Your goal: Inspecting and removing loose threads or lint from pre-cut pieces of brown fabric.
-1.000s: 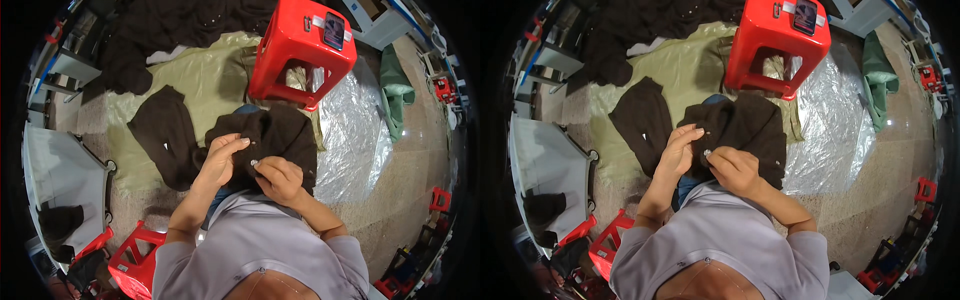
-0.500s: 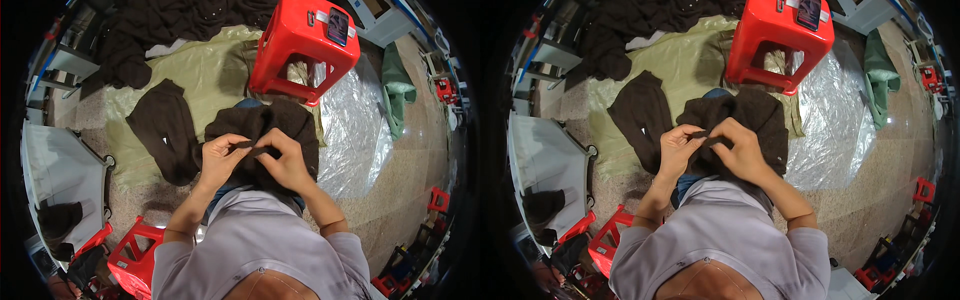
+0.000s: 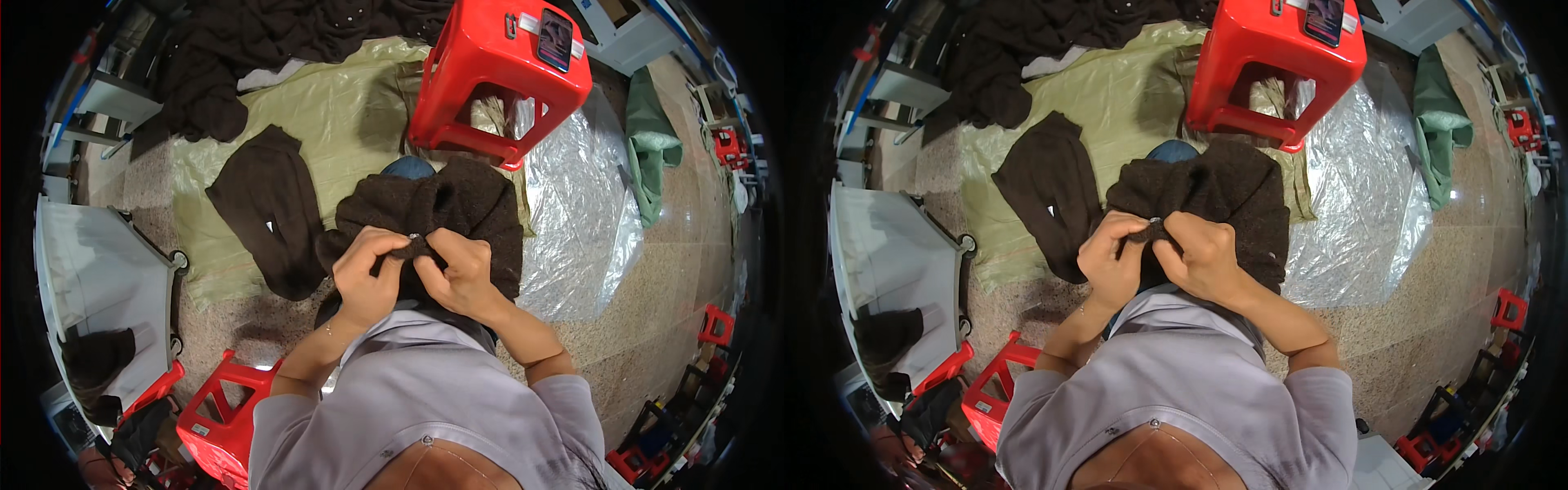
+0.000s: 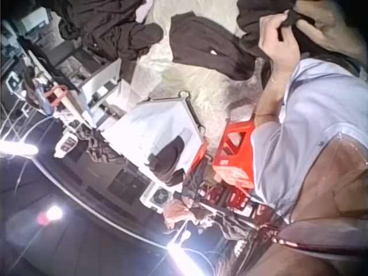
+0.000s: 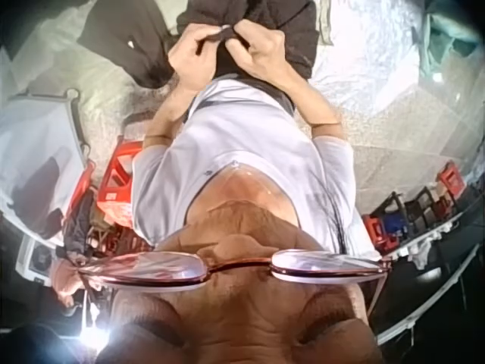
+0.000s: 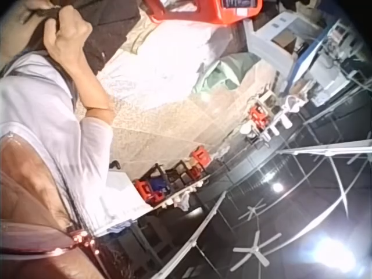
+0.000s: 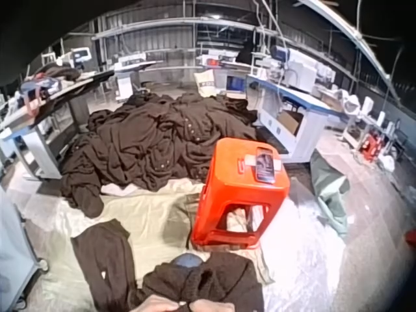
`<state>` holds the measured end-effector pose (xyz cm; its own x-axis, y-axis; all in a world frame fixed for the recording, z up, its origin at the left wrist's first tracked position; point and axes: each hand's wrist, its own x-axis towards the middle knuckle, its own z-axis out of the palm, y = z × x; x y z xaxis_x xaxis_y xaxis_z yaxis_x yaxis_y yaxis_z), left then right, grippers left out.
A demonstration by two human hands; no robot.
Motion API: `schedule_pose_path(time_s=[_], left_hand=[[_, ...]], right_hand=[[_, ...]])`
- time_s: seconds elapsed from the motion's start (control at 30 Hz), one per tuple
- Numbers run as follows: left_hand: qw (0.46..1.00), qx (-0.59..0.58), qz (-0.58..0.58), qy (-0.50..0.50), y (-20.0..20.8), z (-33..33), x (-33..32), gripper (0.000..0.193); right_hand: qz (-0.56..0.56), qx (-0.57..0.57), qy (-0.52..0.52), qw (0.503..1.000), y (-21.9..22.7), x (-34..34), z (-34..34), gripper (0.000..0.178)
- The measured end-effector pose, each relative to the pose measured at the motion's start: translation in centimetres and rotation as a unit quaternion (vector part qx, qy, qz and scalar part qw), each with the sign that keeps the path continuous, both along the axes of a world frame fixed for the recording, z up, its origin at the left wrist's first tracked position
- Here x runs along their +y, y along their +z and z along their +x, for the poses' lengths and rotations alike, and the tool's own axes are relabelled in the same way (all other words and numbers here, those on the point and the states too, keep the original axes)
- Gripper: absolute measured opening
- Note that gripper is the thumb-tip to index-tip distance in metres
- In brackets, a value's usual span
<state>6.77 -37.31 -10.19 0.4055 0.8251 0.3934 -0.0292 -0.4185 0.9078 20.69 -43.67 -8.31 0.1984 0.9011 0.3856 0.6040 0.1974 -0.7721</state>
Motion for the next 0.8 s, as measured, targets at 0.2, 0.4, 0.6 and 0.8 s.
schedule_pose_path(time_s=[0.2, 0.4, 0.6, 0.8], left_hand=[[0.998, 0.027, -0.045, -0.037, -0.1, 0.3, 0.2, 0.018], [0.971, 0.144, -0.187, -0.034, -3.8, -3.1, 2.3, 0.019], [0.846, -0.128, -0.51, -0.085, -1.5, -4.4, 4.1, 0.017], [0.867, -0.095, -0.478, -0.101, -0.2, -2.5, 3.7, 0.011]], right_hand=[[0.068, -0.04, -0.096, 0.992, -1.5, -0.1, -1.0, 0.017], [-0.059, 0.214, -0.156, 0.962, -3.1, -0.3, 3.1, 0.012], [-0.139, 0.209, -0.07, 0.966, -1.5, 0.8, 5.4, 0.031], [-0.072, 0.148, 0.134, 0.977, -1.0, 3.4, 2.2, 0.021]])
